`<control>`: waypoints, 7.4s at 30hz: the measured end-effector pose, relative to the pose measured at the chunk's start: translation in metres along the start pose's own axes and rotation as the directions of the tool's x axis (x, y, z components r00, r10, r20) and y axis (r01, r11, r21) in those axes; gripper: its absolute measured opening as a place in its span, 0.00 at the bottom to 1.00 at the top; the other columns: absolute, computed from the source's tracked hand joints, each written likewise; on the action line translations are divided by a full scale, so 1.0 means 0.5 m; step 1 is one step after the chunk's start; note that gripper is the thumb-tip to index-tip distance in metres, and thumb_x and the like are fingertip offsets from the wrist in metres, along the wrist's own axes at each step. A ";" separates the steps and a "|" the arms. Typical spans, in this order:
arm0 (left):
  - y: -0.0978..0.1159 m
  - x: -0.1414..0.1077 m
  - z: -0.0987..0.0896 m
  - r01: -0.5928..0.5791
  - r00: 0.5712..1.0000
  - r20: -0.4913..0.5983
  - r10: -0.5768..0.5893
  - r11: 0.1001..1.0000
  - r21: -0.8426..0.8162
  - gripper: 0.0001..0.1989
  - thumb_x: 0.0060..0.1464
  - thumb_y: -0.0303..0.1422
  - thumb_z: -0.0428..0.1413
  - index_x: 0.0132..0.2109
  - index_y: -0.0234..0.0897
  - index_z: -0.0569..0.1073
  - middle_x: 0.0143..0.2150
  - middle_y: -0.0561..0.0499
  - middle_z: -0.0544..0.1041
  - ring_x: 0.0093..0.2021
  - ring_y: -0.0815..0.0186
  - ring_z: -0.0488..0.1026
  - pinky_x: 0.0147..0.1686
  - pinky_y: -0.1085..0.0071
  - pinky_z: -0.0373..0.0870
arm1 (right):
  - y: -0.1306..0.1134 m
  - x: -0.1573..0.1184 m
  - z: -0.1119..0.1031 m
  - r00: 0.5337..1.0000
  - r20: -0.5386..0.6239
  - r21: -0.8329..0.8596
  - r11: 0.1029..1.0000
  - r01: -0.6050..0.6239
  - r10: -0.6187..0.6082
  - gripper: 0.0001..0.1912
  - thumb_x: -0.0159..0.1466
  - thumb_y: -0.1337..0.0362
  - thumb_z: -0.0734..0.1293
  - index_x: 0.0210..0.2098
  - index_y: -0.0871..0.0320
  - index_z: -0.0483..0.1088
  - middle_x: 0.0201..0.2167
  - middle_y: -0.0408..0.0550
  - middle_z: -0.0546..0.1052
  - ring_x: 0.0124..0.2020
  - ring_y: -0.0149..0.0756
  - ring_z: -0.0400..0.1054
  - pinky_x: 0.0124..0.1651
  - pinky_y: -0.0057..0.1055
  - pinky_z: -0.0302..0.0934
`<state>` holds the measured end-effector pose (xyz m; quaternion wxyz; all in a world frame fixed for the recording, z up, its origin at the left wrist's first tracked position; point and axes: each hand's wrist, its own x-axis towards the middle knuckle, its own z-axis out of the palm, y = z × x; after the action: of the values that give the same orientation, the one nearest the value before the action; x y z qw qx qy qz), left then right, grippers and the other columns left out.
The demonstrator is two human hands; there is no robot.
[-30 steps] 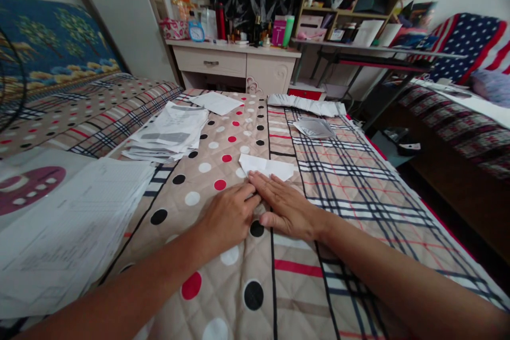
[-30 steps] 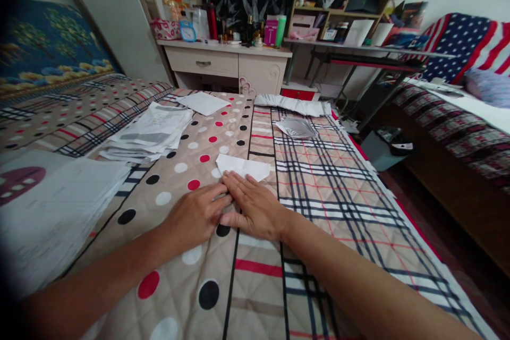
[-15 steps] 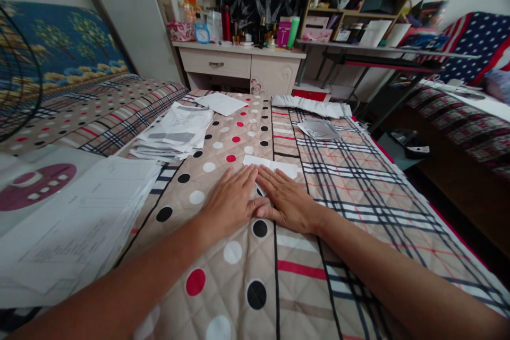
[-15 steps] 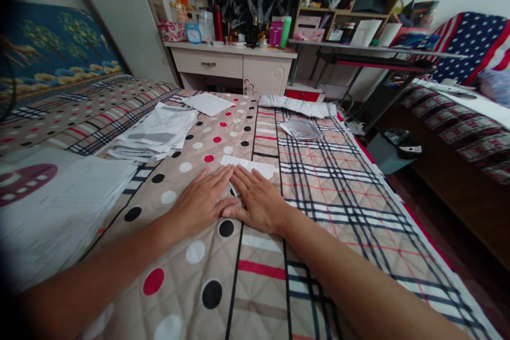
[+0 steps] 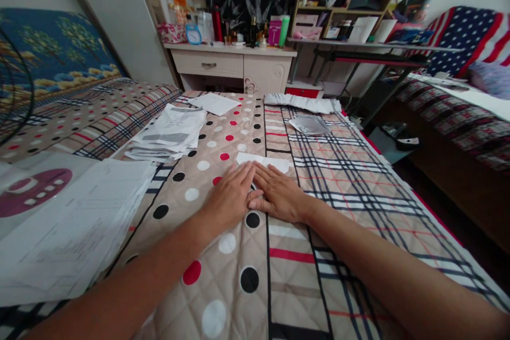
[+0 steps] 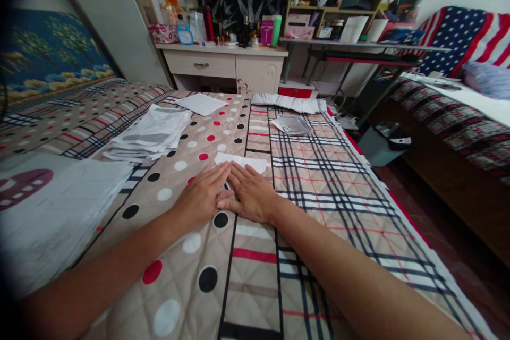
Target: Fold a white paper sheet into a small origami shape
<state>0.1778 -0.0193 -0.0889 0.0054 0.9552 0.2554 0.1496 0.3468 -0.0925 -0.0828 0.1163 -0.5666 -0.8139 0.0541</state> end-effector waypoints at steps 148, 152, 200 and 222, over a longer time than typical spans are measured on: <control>-0.081 0.125 0.024 0.283 0.954 0.018 -0.298 0.882 -0.377 0.15 0.48 0.37 0.62 0.43 0.39 0.74 0.29 0.54 0.74 0.28 0.67 0.70 0.28 0.72 0.60 | -0.043 -0.015 0.008 0.959 -0.112 0.067 0.965 -0.255 0.261 0.51 0.62 0.36 0.57 0.68 0.73 0.47 0.69 0.72 0.47 0.71 0.55 0.37 0.69 0.55 0.40; -0.129 0.118 0.007 0.445 0.892 0.030 -0.452 0.861 -0.247 0.16 0.45 0.43 0.64 0.39 0.42 0.74 0.30 0.53 0.75 0.27 0.67 0.69 0.26 0.71 0.56 | -0.032 -0.015 -0.006 0.948 -0.142 0.074 0.958 -0.276 0.284 0.41 0.66 0.42 0.56 0.65 0.70 0.55 0.68 0.69 0.53 0.70 0.55 0.44 0.67 0.56 0.45; 0.026 0.125 -0.024 0.268 0.796 0.361 -0.487 -0.251 -0.930 0.22 0.39 0.35 0.66 0.43 0.32 0.74 0.40 0.45 0.80 0.33 0.62 0.77 0.34 0.67 0.75 | 0.037 0.010 -0.070 0.588 -0.056 0.981 0.154 -0.118 0.807 0.32 0.46 0.59 0.76 0.49 0.59 0.66 0.33 0.47 0.77 0.27 0.34 0.71 0.28 0.29 0.63; -0.093 0.132 -0.011 0.160 0.975 0.223 -0.016 0.744 -0.648 0.13 0.41 0.28 0.65 0.38 0.35 0.80 0.35 0.51 0.81 0.35 0.64 0.76 0.38 0.69 0.69 | 0.085 -0.011 -0.048 0.861 -0.026 0.467 0.768 -0.439 0.508 0.16 0.50 0.67 0.75 0.39 0.56 0.78 0.30 0.42 0.79 0.28 0.33 0.69 0.31 0.27 0.59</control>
<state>0.2082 0.0531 -0.0692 0.3765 0.8879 0.2290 0.1319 0.3932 -0.0839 -0.0695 0.2864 -0.7140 -0.5985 0.2237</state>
